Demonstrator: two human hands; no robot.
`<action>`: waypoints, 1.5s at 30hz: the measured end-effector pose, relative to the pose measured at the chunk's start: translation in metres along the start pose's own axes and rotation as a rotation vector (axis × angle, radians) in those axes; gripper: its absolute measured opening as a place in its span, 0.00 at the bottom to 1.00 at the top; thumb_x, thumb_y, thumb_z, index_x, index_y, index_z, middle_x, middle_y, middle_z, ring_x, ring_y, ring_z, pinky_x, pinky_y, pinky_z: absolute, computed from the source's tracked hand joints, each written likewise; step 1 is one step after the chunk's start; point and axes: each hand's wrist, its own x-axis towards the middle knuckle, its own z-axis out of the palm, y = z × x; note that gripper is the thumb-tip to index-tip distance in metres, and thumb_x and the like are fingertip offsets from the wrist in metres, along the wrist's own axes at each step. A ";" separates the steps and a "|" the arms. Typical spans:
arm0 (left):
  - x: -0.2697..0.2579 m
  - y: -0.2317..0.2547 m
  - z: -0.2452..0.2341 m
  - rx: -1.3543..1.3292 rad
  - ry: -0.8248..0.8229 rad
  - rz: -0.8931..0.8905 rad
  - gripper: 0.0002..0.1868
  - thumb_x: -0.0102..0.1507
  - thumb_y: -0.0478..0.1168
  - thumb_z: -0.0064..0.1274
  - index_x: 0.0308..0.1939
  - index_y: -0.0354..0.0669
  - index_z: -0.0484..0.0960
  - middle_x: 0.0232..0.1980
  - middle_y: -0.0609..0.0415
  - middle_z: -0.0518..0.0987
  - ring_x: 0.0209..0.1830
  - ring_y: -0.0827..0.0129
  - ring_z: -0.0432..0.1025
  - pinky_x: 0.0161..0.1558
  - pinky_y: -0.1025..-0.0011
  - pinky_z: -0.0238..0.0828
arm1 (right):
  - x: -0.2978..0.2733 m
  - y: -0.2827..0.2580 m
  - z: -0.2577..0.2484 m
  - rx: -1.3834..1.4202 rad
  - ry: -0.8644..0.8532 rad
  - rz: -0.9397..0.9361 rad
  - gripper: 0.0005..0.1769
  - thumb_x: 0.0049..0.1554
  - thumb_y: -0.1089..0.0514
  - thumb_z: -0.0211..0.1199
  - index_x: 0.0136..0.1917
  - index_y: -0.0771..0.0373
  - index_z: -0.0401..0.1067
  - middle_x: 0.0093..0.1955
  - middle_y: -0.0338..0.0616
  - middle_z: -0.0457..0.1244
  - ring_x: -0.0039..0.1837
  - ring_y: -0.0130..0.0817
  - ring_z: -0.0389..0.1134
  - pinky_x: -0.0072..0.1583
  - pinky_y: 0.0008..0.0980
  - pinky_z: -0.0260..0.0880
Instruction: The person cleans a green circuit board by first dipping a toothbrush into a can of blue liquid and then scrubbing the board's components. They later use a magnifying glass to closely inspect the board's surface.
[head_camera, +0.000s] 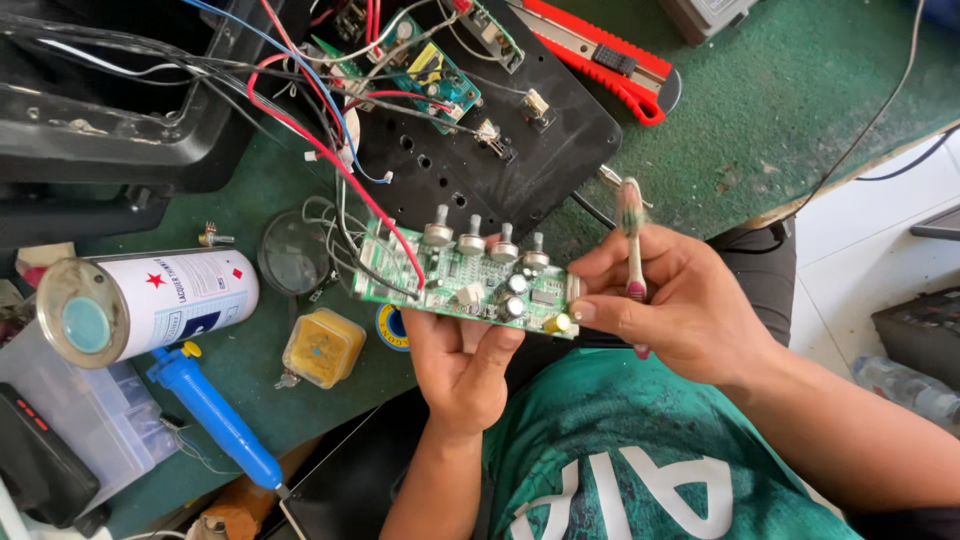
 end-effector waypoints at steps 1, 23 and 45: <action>-0.002 -0.001 0.001 0.017 0.041 0.019 0.52 0.66 0.37 0.60 0.84 0.34 0.41 0.80 0.28 0.63 0.81 0.41 0.63 0.82 0.43 0.60 | 0.000 0.000 -0.001 0.018 0.023 0.005 0.14 0.52 0.66 0.76 0.53 0.68 0.79 0.36 0.47 0.72 0.34 0.26 0.66 0.30 0.23 0.65; -0.023 -0.027 -0.008 0.113 0.145 0.012 0.56 0.64 0.36 0.65 0.85 0.28 0.41 0.76 0.30 0.68 0.73 0.42 0.71 0.76 0.43 0.70 | 0.029 -0.031 -0.021 -0.669 -0.333 -0.679 0.17 0.56 0.49 0.72 0.56 0.58 0.83 0.43 0.39 0.67 0.39 0.28 0.69 0.44 0.25 0.71; -0.016 -0.026 -0.016 0.373 0.020 0.089 0.55 0.69 0.48 0.60 0.81 0.24 0.37 0.69 0.37 0.75 0.74 0.45 0.72 0.86 0.41 0.57 | 0.038 -0.031 -0.028 -0.583 -0.299 -0.501 0.23 0.49 0.46 0.76 0.53 0.58 0.78 0.45 0.37 0.72 0.28 0.21 0.58 0.34 0.18 0.65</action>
